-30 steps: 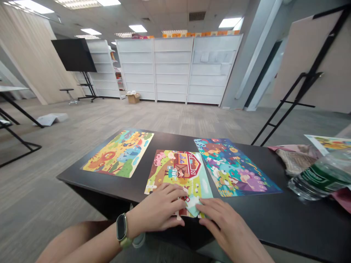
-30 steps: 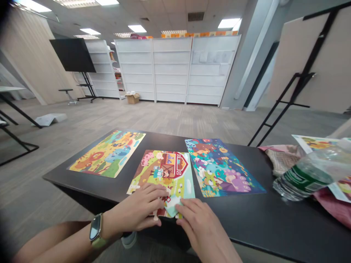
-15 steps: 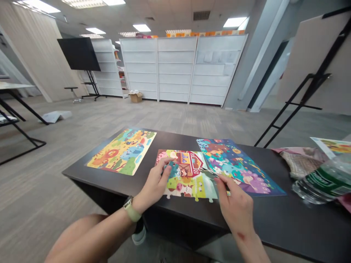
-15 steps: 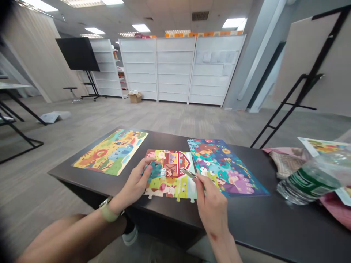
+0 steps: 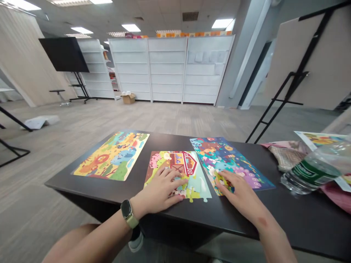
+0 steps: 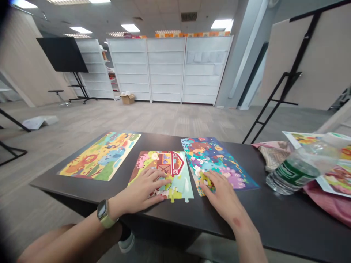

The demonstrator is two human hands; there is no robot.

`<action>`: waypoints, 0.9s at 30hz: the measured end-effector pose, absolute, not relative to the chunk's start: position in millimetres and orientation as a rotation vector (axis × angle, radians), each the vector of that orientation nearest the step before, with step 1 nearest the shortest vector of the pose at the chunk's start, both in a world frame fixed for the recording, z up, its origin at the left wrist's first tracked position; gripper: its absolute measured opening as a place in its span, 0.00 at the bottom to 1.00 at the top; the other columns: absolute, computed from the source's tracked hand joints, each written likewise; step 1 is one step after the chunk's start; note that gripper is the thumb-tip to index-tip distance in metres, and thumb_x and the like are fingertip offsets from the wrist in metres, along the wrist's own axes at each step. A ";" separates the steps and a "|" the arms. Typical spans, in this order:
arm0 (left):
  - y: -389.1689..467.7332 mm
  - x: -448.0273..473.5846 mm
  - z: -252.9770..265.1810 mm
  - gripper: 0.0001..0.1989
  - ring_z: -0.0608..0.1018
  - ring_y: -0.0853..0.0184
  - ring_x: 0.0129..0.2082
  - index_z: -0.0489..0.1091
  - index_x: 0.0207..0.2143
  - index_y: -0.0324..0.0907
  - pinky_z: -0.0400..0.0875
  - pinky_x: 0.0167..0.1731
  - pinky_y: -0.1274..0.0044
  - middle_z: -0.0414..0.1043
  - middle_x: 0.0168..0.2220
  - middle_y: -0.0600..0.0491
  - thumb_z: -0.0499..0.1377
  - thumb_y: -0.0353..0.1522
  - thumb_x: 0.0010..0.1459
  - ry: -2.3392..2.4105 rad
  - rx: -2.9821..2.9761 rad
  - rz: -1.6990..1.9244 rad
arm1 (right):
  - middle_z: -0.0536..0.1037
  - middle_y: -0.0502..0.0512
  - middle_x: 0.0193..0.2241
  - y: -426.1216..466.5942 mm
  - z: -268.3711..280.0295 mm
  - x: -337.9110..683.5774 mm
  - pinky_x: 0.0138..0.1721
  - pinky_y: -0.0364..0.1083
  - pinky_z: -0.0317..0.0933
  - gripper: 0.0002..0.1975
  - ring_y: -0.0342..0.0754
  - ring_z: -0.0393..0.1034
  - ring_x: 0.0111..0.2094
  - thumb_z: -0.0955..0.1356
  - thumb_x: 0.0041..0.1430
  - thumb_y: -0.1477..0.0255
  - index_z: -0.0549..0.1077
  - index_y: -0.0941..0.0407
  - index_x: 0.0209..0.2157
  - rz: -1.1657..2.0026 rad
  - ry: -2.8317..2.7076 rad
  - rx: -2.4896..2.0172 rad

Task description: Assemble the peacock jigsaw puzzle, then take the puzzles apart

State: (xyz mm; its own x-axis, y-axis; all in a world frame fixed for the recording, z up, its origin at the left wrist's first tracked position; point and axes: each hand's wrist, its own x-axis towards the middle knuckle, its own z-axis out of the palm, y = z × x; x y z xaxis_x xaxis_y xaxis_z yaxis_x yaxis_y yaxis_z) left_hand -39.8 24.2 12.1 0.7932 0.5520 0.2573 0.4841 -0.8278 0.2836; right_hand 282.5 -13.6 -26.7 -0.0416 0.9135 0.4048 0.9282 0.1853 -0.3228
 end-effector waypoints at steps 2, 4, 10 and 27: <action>24.9 -38.8 11.4 0.18 0.70 0.56 0.55 0.68 0.57 0.51 0.59 0.61 0.60 0.67 0.54 0.49 0.57 0.42 0.66 0.815 2.750 0.515 | 0.80 0.62 0.48 -14.6 -31.9 283.6 0.54 0.61 0.66 0.17 0.60 0.73 0.53 0.65 0.64 0.61 0.78 0.55 0.47 -0.008 -1.964 -1.687; 24.9 -38.2 10.3 0.15 0.70 0.56 0.55 0.70 0.53 0.50 0.61 0.59 0.62 0.67 0.55 0.48 0.58 0.41 0.65 0.806 2.722 0.537 | 0.81 0.61 0.47 -16.0 -32.7 274.0 0.52 0.59 0.67 0.15 0.59 0.74 0.50 0.65 0.64 0.62 0.78 0.54 0.45 -0.003 -1.968 -1.638; 22.0 -33.4 11.3 0.12 0.69 0.57 0.58 0.68 0.51 0.47 0.60 0.59 0.63 0.67 0.58 0.49 0.56 0.37 0.67 0.751 2.725 0.508 | 0.78 0.63 0.52 -16.1 -19.2 222.9 0.53 0.57 0.69 0.14 0.58 0.74 0.52 0.65 0.65 0.63 0.76 0.55 0.46 0.044 -1.846 -1.565; 12.2 -57.8 11.1 0.15 0.70 0.59 0.52 0.69 0.53 0.49 0.64 0.57 0.64 0.67 0.51 0.49 0.51 0.29 0.67 0.832 2.781 0.556 | 0.73 0.62 0.55 -74.7 -19.0 177.3 0.55 0.58 0.68 0.23 0.59 0.68 0.56 0.72 0.55 0.74 0.70 0.52 0.53 0.090 -2.320 -1.391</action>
State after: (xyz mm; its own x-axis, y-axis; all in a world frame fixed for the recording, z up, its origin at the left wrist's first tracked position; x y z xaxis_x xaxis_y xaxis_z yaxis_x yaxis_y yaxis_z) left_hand -57.8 12.2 11.1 0.7727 0.5599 0.2991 0.4904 -0.8257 0.2788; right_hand 177.3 -74.7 -19.0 -0.4035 0.8541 0.3283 0.8260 0.4943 -0.2710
